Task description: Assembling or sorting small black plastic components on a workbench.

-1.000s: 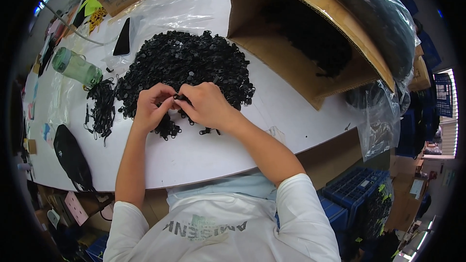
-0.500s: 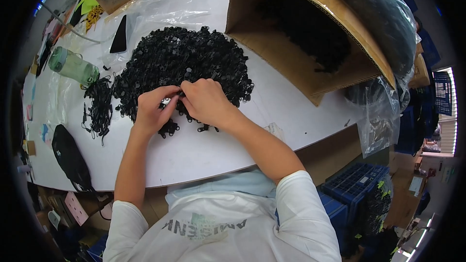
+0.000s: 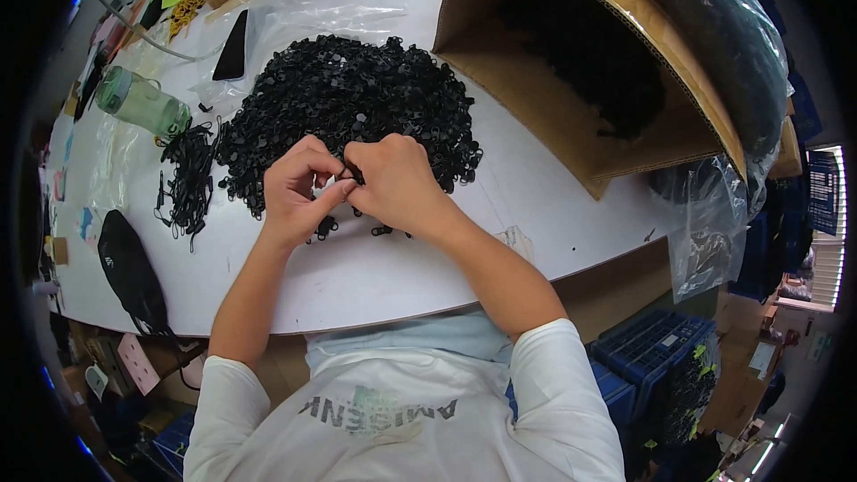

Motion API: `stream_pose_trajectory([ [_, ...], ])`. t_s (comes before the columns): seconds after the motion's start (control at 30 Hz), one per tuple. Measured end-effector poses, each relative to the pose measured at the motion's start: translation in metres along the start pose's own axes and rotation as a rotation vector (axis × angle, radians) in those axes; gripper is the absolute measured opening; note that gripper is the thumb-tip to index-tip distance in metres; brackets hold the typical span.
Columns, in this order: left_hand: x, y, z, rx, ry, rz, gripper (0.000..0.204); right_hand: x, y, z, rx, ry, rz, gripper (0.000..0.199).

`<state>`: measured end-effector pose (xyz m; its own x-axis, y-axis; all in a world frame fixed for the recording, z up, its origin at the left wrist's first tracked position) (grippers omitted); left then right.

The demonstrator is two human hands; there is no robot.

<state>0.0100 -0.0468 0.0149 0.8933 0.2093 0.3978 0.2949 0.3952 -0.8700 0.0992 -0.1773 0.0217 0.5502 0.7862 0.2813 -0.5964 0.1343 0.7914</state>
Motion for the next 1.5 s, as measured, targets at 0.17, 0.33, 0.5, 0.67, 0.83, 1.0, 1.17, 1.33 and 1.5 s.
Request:
stream_pose_trajectory([
  [0.17,0.001,0.009,0.009,0.224,-0.223,0.077,0.01,0.0,0.003,-0.004,0.112,-0.066,-0.011,0.016],
  [0.33,0.006,0.008,0.016,0.415,-0.064,-0.317,0.014,0.003,0.004,0.003,0.2,-0.012,-0.038,0.013],
  [0.5,0.006,0.009,0.02,0.223,0.279,0.047,0.005,0.0,0.001,-0.003,0.144,0.02,0.016,0.014],
  [0.67,0.015,0.012,0.052,0.381,0.206,-0.084,0.016,0.003,0.002,-0.001,0.159,0.101,0.071,0.015],
  [0.83,0.011,0.028,0.046,0.25,0.167,0.022,0.014,0.006,-0.001,0.007,0.163,0.159,0.045,0.015],
  [1.0,0.01,0.022,0.054,0.658,0.177,0.125,0.034,0.011,-0.016,0.04,0.552,-0.11,-0.157,0.021],
  [1.17,0.012,0.017,0.04,0.986,0.274,0.081,0.038,-0.002,-0.079,0.092,1.27,-0.951,-0.277,0.04],
  [1.33,0.006,0.026,0.039,1.051,0.318,0.165,0.031,0.008,-0.046,0.05,1.356,-0.576,-0.342,0.041],
  [1.5,0.006,0.028,0.036,1.022,0.207,0.052,0.015,0.008,-0.038,0.028,1.123,-0.419,-0.332,0.024],
])
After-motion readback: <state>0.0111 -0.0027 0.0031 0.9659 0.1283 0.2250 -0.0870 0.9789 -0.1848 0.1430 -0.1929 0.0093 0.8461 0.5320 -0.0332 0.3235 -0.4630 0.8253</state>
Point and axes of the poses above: each hand's wrist, its own x-axis towards the middle knuckle, its own z-axis out of the back of the hand, y = z × x, the point moved 2 cm from there along x, towards the middle knuckle, and after that the axes turned 7 degrees about x, right-handed, at the moved point
